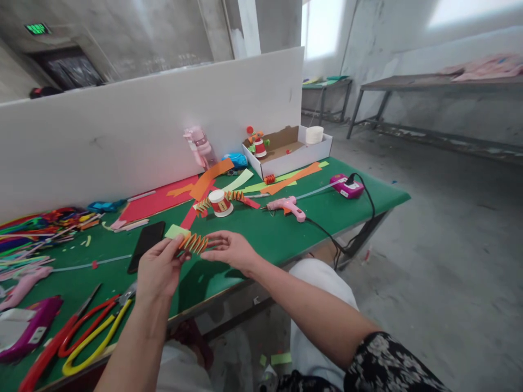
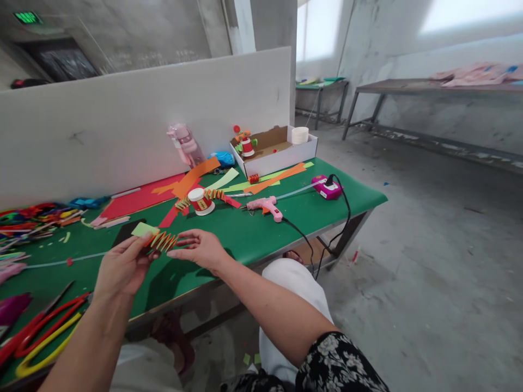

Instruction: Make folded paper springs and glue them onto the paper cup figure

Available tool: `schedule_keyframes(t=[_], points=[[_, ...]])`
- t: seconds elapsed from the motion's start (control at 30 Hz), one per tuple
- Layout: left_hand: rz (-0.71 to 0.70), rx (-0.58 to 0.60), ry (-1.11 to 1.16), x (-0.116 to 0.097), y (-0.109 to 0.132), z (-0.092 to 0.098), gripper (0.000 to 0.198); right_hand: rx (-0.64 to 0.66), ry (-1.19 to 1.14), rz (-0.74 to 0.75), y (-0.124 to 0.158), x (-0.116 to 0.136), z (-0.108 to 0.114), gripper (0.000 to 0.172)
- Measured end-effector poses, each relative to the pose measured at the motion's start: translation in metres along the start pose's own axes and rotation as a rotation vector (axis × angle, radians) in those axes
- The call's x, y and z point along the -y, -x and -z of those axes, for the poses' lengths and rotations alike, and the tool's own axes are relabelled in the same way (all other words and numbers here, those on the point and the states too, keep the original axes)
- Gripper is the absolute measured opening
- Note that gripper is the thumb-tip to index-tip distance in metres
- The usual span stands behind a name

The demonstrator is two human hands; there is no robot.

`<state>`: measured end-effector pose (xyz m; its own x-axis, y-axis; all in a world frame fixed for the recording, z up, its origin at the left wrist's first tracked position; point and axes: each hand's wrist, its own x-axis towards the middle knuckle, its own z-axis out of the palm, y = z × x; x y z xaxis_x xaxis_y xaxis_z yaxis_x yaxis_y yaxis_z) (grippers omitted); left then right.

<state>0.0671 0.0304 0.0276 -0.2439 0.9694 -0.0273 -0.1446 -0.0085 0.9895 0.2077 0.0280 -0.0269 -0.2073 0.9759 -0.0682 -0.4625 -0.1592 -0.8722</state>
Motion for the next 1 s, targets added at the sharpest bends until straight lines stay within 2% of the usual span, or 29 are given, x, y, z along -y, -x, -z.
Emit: schedule_keyframes(t=[0.2, 0.4, 0.53, 0.63, 0.77, 0.9, 1.0], points=[[-0.012, 0.014, -0.013, 0.006, 0.002, -0.004, 0.026, -0.023, -0.133, 0.045, -0.002, -0.004, -0.011, 0.057], [0.1, 0.13, 0.075, 0.008, -0.003, -0.002, 0.033, -0.016, -0.162, 0.053, -0.002, -0.002, -0.012, 0.053], [0.073, 0.072, 0.034, 0.009, -0.008, 0.004, 0.036, -0.026, -0.095, -0.013, -0.002, 0.003, -0.006, 0.044], [0.063, 0.041, -0.02, 0.01, -0.013, 0.009, 0.038, -0.101, -0.05, -0.025, -0.004, 0.012, 0.005, 0.032], [0.07, 0.008, -0.084, 0.016, -0.016, 0.011, 0.038, -0.218, -0.033, -0.026, -0.006, 0.019, 0.019, 0.032], [-0.008, -0.014, -0.17, 0.025, -0.012, 0.002, 0.036, -0.186, -0.051, -0.153, -0.002, 0.011, 0.013, 0.032], [-0.103, -0.063, -0.203, 0.03, -0.006, -0.008, 0.032, -0.149, -0.087, -0.18, 0.001, 0.001, 0.0, 0.035]])
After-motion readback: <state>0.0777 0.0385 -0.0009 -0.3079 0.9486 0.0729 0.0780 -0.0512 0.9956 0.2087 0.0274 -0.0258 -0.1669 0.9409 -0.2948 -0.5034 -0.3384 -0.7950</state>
